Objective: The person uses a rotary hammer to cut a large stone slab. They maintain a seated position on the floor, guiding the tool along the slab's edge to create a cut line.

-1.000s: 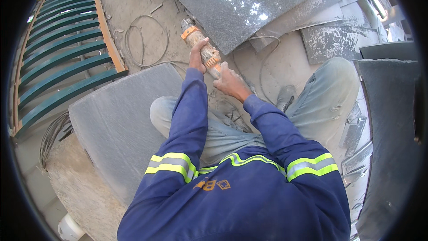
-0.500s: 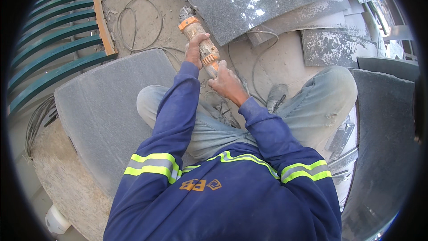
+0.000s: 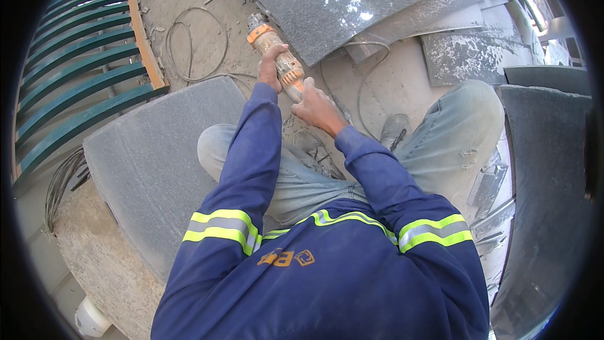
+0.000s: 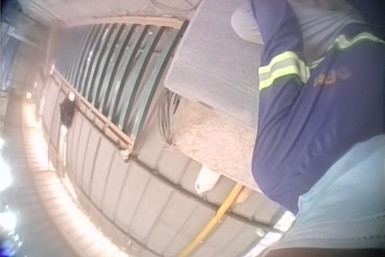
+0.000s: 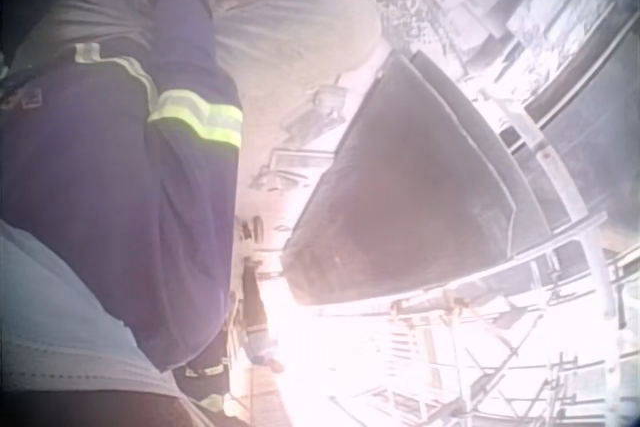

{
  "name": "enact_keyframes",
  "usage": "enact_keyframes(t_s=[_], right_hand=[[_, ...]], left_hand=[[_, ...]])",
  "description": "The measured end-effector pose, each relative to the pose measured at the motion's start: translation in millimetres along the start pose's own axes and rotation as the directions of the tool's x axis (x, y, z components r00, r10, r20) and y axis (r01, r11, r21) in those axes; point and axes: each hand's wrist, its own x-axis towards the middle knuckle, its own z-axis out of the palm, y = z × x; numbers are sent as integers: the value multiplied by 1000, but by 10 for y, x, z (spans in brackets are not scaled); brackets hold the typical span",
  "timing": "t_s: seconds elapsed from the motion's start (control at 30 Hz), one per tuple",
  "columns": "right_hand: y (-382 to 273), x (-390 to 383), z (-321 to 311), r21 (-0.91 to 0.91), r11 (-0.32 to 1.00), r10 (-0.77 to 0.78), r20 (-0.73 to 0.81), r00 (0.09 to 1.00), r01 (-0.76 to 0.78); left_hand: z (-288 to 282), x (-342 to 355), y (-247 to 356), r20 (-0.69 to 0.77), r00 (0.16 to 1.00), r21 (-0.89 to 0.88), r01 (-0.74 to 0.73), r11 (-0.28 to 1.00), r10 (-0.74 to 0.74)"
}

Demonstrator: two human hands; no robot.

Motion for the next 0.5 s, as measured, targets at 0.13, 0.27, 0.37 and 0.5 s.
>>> enact_keyframes(t_s=[0.13,0.27,0.37,0.5], right_hand=[[9,-25,35,-1,1000,-31,-24,999,31],[50,-149,20,16,1000,-18,-10,1000,19],[-17,-289,-16,25,999,42,13,999,-42],[25,-321,-5,22,999,33,10,999,-33]], left_hand=[[-40,7,8,26,1000,-8,0,1000,0],[72,-184,-15,32,999,-11,23,1000,-22],[72,-286,-70,26,1000,-1,3,1000,-3],[83,-316,-81,23,1000,-1,-3,1000,3]])
